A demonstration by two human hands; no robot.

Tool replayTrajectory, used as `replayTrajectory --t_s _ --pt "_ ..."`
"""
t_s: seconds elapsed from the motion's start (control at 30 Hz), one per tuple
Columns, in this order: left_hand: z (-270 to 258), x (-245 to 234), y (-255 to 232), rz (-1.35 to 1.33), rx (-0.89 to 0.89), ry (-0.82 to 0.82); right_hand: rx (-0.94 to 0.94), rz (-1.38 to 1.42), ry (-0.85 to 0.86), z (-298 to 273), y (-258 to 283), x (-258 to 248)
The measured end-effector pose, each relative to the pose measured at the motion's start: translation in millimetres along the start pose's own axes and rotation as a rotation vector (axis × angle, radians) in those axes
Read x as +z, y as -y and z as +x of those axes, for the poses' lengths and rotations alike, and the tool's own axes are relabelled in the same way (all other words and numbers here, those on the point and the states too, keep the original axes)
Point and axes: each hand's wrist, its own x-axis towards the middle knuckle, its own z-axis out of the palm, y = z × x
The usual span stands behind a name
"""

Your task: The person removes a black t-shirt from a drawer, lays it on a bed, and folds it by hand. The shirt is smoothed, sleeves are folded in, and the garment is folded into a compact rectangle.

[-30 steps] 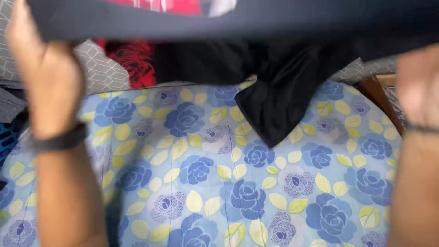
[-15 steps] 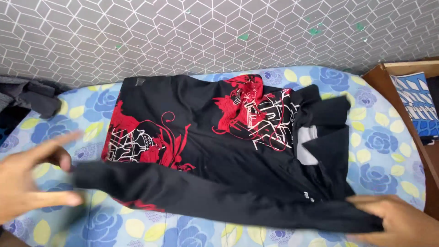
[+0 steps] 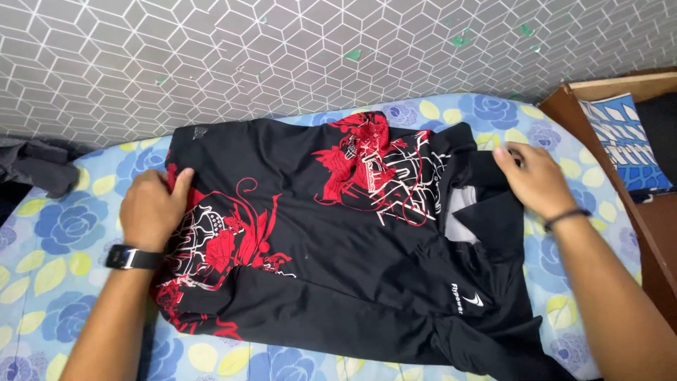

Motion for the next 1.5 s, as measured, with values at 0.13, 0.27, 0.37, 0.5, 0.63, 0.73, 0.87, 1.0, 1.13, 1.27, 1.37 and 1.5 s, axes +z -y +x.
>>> replayTrajectory --t_s 0.13,0.27,0.37,0.5,0.63,0.73,0.87,1.0,1.13,1.27,1.37,1.5 --pt "8 25 18 0.029 0.19 -0.196 -0.063 0.027 -0.007 41 -14 20" --pt "-2 -1 13 0.049 0.006 -0.088 -0.134 0.083 -0.012 44 -12 9" --pt "-9 -7 24 0.031 0.028 -0.107 -0.408 0.013 -0.641 68 -79 20" --pt "-44 -42 -25 0.29 0.321 -0.372 -0.521 -0.042 -0.67 10 -23 -7" --pt "-100 -74 -87 -0.167 0.773 0.266 -0.451 -0.145 -0.251 -75 42 -11" --pt "-142 -50 -89 -0.139 0.94 0.662 -0.478 -0.024 0.352 -137 53 9" --pt "-175 -24 -94 0.303 1.124 0.484 -0.714 -0.264 0.546 -184 39 36" --pt "-195 -24 -96 0.139 1.066 0.488 -0.671 -0.162 0.579 -199 40 24" --pt "-230 -19 -88 0.173 1.057 0.568 -0.534 -0.214 1.033 -205 48 3" --pt "-221 -86 -125 -0.201 0.9 1.344 -0.61 -0.02 1.369 -201 42 -4" --pt "-189 -123 -150 0.221 0.355 1.219 -0.232 0.097 1.091 -190 41 -19" --pt "-110 -83 -100 0.09 0.25 0.565 -0.428 0.092 0.459 -111 49 -19"
